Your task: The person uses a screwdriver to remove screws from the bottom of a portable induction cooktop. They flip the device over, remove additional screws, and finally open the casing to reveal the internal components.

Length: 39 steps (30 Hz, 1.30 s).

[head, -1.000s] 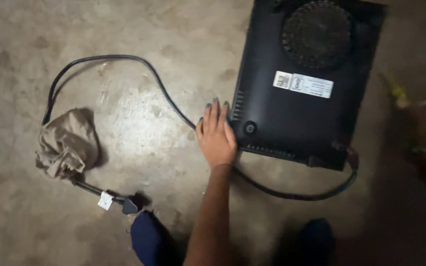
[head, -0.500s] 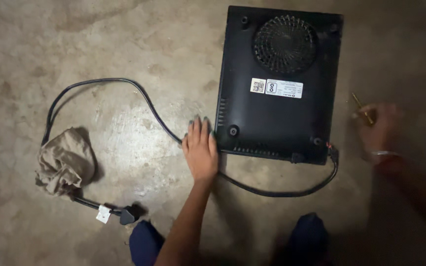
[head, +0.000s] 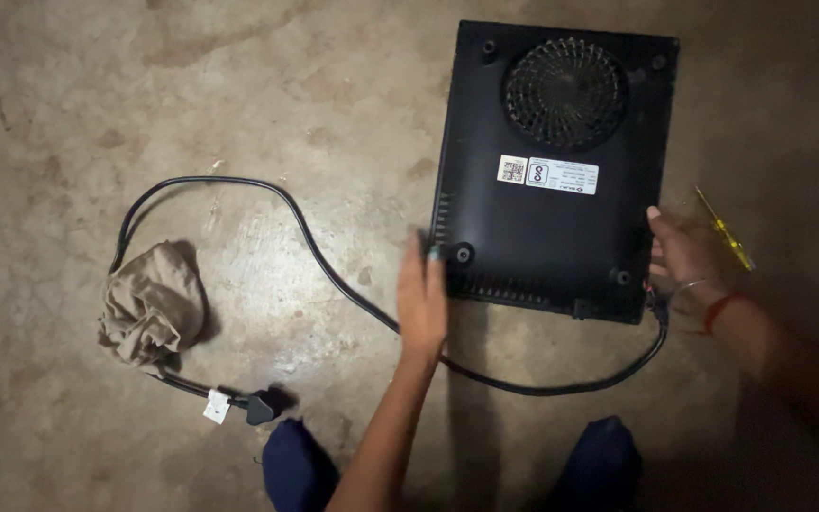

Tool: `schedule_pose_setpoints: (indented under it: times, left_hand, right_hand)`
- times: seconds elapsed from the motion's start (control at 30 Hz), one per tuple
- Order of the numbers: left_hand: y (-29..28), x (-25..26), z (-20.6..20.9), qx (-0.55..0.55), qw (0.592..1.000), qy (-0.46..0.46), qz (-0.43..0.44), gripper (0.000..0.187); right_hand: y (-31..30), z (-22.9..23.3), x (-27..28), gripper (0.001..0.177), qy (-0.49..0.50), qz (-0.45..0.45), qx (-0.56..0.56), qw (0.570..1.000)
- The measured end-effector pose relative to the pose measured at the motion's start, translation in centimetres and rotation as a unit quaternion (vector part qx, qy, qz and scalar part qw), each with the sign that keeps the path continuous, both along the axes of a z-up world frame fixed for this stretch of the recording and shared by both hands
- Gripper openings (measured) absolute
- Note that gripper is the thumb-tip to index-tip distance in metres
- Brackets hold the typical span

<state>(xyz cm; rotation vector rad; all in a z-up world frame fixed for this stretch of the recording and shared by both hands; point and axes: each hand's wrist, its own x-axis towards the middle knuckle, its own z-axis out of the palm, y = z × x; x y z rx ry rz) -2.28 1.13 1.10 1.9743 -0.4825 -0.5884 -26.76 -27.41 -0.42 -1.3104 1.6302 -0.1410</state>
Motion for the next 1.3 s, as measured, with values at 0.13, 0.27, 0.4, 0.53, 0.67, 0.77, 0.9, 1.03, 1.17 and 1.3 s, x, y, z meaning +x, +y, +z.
schedule_pose_setpoints:
  times: [0.13,0.27,0.4,0.53,0.67,0.77,0.9,1.03,1.17,1.3]
  left_hand:
    - [-2.7,-1.3,-0.2,-0.010,1.000,-0.012,0.016,0.051]
    - [-3.2,-1.0,0.2,-0.023,0.996,0.064,0.054,0.051]
    - [-3.1,-0.9,0.6,-0.029,0.994,0.083,0.065,0.052]
    - [-3.4,-1.1,0.7,-0.035,0.991,0.105,0.079,0.053]
    - [-3.4,-0.9,0.1,-0.042,0.986,0.136,0.084,0.054]
    - [-3.2,-0.9,-0.7,-0.089,0.983,0.140,0.085,0.054]
    - [-3.2,-0.4,-0.8,-0.144,0.938,0.281,0.142,0.056]
    - [-2.8,-0.5,0.0,-0.189,0.920,0.329,0.097,0.055]
    - [-2.5,0.4,0.6,-0.106,0.964,0.243,0.031,0.057]
    - [0.9,2.7,0.8,-0.073,0.995,0.031,-0.059,0.047]
  right_hand:
    - [0.1,2.2,2.6,0.083,0.026,-0.039,0.071,0.996]
    - [-0.1,2.0,2.5,0.094,0.014,-0.104,0.111,0.988]
    - [-0.4,3.2,2.2,0.096,-0.044,-0.108,0.140,0.983]
    - [0.1,5.0,2.8,0.091,-0.036,-0.082,0.113,0.990]
    - [-0.4,4.3,2.2,0.097,-0.039,-0.101,0.145,0.983]
    - [-0.2,4.7,2.1,0.088,-0.026,-0.072,0.135,0.988]
    - [0.8,10.8,1.4,0.074,-0.050,0.072,0.132,0.987]
    - [1.6,15.8,4.2,0.061,-0.012,0.158,0.050,0.986]
    - [3.9,20.6,6.4,0.060,-0.015,0.178,-0.040,0.983]
    - [6.6,22.1,9.9,0.065,-0.113,0.240,-0.092,0.960]
